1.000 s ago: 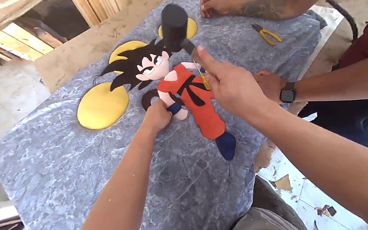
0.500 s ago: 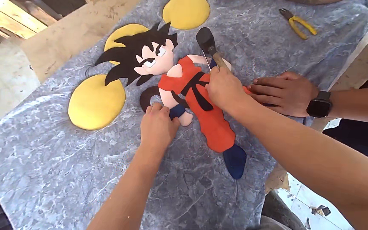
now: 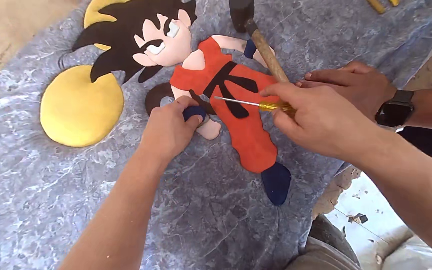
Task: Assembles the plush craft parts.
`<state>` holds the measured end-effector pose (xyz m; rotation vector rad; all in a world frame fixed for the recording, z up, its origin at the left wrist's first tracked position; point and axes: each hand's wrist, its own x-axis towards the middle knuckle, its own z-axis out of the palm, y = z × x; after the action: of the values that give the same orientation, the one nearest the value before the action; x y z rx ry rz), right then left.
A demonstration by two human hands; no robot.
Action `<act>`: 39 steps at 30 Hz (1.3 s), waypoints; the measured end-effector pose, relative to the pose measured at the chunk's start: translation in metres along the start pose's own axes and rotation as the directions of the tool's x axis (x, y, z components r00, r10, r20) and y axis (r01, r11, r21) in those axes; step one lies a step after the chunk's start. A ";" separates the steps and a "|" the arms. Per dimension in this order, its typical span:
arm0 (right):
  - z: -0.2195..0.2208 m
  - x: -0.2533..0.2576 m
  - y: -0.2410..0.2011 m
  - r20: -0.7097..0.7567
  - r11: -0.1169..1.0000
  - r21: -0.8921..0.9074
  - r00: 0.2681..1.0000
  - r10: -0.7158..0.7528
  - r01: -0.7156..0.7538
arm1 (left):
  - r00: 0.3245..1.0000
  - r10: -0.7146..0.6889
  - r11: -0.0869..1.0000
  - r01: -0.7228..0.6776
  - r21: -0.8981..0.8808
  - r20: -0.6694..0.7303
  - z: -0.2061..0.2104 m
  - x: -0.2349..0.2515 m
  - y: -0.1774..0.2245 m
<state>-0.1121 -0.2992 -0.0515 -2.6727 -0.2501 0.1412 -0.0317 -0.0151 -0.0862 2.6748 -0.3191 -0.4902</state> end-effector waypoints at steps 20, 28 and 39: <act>0.086 -0.006 0.027 -0.238 0.981 0.185 0.971 -0.019 0.065 | 0.837 -0.509 0.666 0.530 -0.525 0.199 0.000 -0.004 0.025; 0.059 -0.025 0.025 -0.096 0.955 0.219 0.978 -0.184 0.201 | 0.843 -0.494 0.787 0.538 -0.302 0.213 -0.006 0.006 0.025; 0.010 0.021 -0.048 0.253 0.939 -0.244 0.951 -0.178 0.241 | 0.886 -0.432 0.868 0.460 -0.190 0.169 0.000 0.005 0.018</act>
<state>-0.0998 -0.2484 -0.0410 -2.8765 -0.6728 0.3715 -0.0297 -0.0327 -0.0807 2.4897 0.3232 -0.7776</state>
